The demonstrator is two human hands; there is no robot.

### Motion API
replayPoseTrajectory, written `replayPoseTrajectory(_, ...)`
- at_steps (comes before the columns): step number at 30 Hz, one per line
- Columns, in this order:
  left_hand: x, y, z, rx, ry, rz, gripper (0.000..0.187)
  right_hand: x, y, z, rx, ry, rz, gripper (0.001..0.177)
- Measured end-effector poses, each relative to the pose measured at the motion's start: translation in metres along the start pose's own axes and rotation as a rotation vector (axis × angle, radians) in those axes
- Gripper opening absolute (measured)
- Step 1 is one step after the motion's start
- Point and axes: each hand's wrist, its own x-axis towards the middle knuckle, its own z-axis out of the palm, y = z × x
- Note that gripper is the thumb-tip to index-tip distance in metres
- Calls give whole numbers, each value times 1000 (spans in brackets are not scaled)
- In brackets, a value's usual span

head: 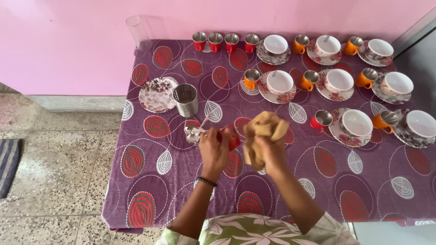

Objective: The person wipes multiple small metal cups and a clear plastic tumbler with a cloth on a table covered with a purple patterned tablecloth. The person handles each item one at a time, wiping the exterior and interior, then places them back on the table.

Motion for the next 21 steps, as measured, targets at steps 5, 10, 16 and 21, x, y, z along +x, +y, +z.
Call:
replayPoseTrajectory(5, -6, 1, 21, 39, 27, -46, 31, -39, -17, 56, -971, -315, -640, 81)
replayPoseTrajectory(10, -14, 1, 19, -69, -165, -53, 29, -22, -25, 60, -1207, -186, 48, 96)
replayPoseTrajectory(16, -6, 1, 5, -813, -368, -107, 24, -5, -16, 10, -63, -390, 486, 68)
replayPoseTrajectory(21, 6, -8, -4, -1113, -654, -210, 29, -6, -9, -4, 103, -488, 490, 61)
